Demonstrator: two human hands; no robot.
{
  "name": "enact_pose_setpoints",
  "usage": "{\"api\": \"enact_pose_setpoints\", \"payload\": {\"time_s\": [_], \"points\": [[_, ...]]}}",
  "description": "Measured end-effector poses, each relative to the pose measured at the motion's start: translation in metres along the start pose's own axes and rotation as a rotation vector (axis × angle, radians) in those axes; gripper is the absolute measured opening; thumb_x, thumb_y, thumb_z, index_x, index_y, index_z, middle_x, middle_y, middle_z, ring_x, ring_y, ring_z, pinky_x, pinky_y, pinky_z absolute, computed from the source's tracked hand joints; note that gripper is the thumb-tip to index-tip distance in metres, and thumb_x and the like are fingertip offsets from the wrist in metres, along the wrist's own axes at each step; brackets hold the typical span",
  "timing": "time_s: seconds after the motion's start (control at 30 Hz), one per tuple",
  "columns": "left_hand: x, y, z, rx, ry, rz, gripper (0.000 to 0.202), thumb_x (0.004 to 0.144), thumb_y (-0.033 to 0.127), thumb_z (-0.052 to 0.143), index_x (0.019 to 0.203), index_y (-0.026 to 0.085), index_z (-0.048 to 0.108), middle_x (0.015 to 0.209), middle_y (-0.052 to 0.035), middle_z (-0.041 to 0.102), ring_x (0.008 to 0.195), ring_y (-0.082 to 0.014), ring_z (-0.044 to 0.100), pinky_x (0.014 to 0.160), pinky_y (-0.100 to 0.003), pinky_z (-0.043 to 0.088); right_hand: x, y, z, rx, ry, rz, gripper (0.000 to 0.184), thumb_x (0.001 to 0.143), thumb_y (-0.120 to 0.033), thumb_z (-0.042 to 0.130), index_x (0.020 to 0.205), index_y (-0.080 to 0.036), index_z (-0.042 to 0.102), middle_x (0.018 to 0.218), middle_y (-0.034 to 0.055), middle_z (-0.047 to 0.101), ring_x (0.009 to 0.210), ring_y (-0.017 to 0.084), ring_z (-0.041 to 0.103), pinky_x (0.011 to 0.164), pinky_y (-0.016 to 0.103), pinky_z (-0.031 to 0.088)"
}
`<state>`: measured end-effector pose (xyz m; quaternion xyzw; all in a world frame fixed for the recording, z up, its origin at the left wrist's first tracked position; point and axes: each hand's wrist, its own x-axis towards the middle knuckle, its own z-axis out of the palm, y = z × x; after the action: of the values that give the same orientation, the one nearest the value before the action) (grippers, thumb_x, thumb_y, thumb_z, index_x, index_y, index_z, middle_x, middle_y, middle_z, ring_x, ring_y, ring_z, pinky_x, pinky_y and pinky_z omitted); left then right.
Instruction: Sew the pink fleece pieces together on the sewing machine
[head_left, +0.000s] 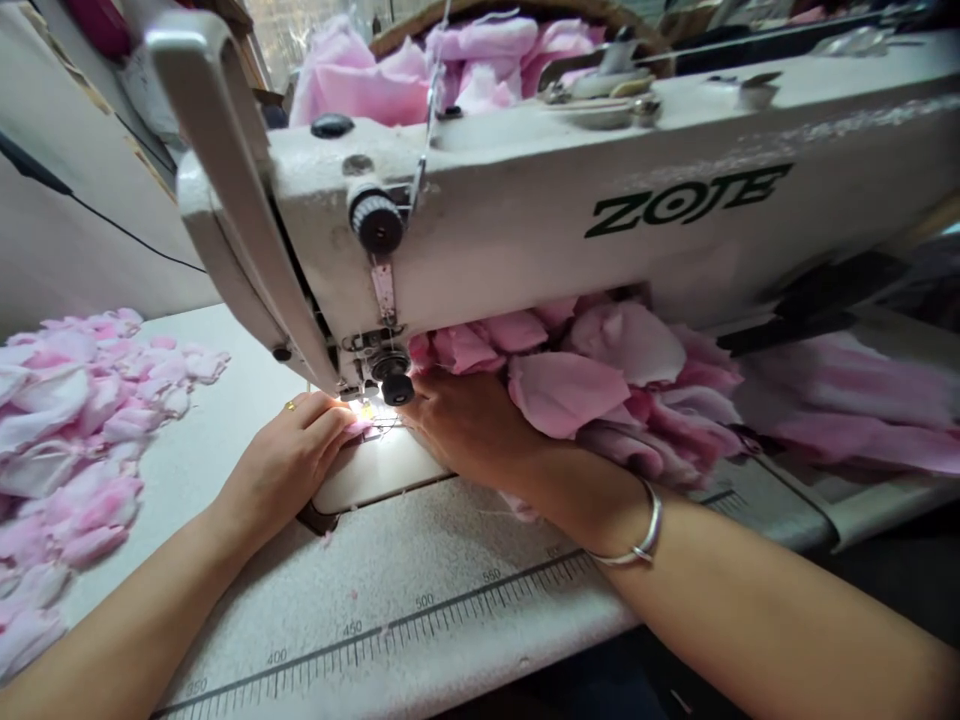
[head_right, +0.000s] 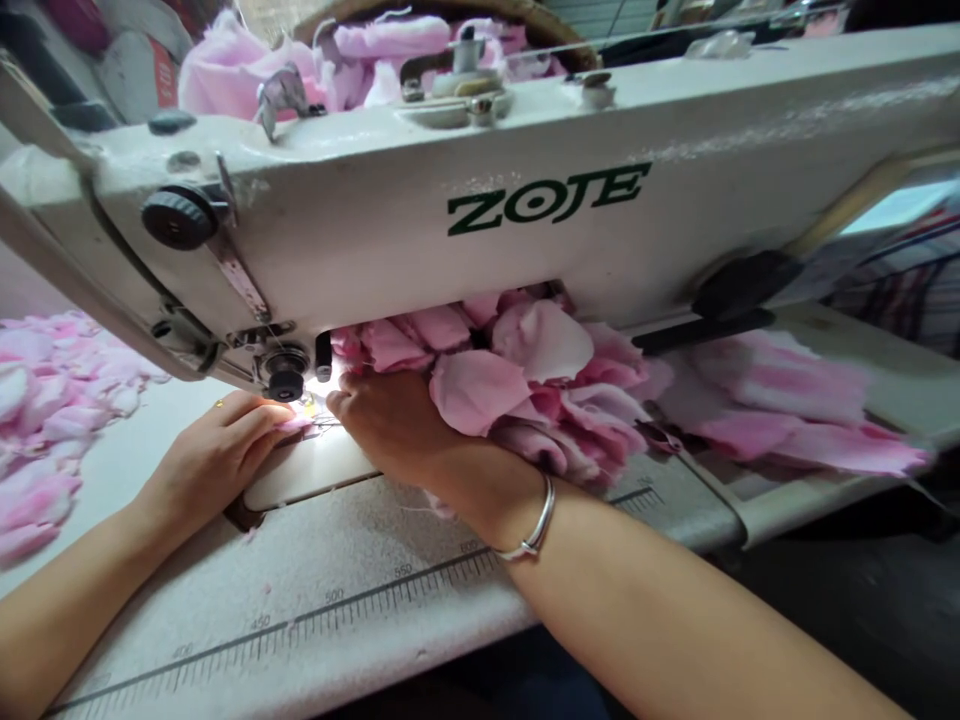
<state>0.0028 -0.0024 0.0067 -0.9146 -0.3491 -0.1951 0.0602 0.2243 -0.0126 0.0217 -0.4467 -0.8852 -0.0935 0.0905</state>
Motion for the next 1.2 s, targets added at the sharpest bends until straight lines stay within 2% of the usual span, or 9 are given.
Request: {"api": "enact_pose_setpoints", "payload": {"time_s": [0.2, 0.3, 0.47, 0.6, 0.73, 0.97, 1.2], "points": [[-0.003, -0.004, 0.007, 0.080, 0.007, 0.004, 0.021, 0.096, 0.027, 0.042, 0.084, 0.017, 0.057, 0.083, -0.0045, 0.053, 0.075, -0.0169, 0.051, 0.065, -0.030, 0.045, 0.002, -0.002, -0.003, 0.027, -0.012, -0.026, 0.020, 0.087, -0.009, 0.049, 0.087, -0.019, 0.066, 0.089, 0.0042, 0.066, 0.077, 0.018, 0.058, 0.049, 0.033, 0.017], [-0.007, -0.006, 0.007, 0.073, 0.010, 0.044, 0.020, 0.096, 0.026, 0.042, 0.093, 0.018, 0.059, 0.091, -0.0058, 0.056, 0.081, -0.0174, 0.053, 0.070, -0.031, 0.046, 0.002, -0.003, -0.007, 0.017, -0.057, -0.023, 0.020, 0.086, -0.007, 0.051, 0.086, -0.019, 0.067, 0.090, 0.0040, 0.067, 0.079, 0.018, 0.059, 0.049, 0.032, 0.019], [-0.008, -0.001, -0.004, -0.020, -0.169, 0.153, 0.025, 0.098, 0.021, 0.036, 0.114, 0.019, 0.054, 0.112, -0.0057, 0.057, 0.097, -0.0193, 0.051, 0.087, -0.035, 0.045, 0.000, -0.002, -0.009, 0.007, -0.075, -0.025, 0.020, 0.086, -0.009, 0.052, 0.087, -0.020, 0.068, 0.089, 0.0038, 0.067, 0.074, 0.018, 0.059, 0.047, 0.031, 0.019], [-0.006, 0.003, -0.011, -0.076, -0.238, 0.111, 0.026, 0.097, 0.019, 0.038, 0.118, 0.019, 0.052, 0.115, -0.0054, 0.055, 0.098, -0.0199, 0.048, 0.089, -0.037, 0.045, -0.002, -0.002, -0.008, -0.005, -0.077, -0.014, 0.024, 0.085, -0.008, 0.050, 0.093, -0.022, 0.068, 0.085, 0.0048, 0.068, 0.071, 0.017, 0.059, 0.048, 0.030, 0.020], [-0.007, 0.005, -0.011, -0.088, -0.282, 0.088, 0.027, 0.095, 0.018, 0.040, 0.119, 0.018, 0.051, 0.115, -0.0062, 0.054, 0.098, -0.0208, 0.047, 0.088, -0.038, 0.045, -0.002, -0.004, -0.007, -0.045, -0.068, 0.006, 0.021, 0.085, -0.010, 0.051, 0.093, -0.021, 0.068, 0.076, 0.0059, 0.066, 0.068, 0.018, 0.057, 0.049, 0.031, 0.018], [-0.006, 0.003, -0.009, -0.041, -0.281, 0.062, 0.029, 0.095, 0.017, 0.040, 0.122, 0.019, 0.049, 0.118, -0.0075, 0.054, 0.103, -0.0230, 0.046, 0.088, -0.040, 0.046, 0.002, -0.003, -0.003, -0.088, 0.001, -0.003, 0.020, 0.083, -0.008, 0.050, 0.088, -0.020, 0.066, 0.075, 0.0052, 0.065, 0.065, 0.017, 0.054, 0.049, 0.032, 0.016], [-0.007, -0.008, -0.003, -0.122, -0.129, 0.093, 0.023, 0.097, 0.018, 0.042, 0.116, 0.021, 0.052, 0.113, -0.0041, 0.057, 0.104, -0.0162, 0.051, 0.089, -0.031, 0.046, -0.001, -0.002, 0.001, -0.002, 0.048, -0.048, 0.015, 0.087, -0.015, 0.054, 0.088, -0.023, 0.068, 0.071, 0.0037, 0.064, 0.065, 0.016, 0.054, 0.049, 0.032, 0.016]]}}
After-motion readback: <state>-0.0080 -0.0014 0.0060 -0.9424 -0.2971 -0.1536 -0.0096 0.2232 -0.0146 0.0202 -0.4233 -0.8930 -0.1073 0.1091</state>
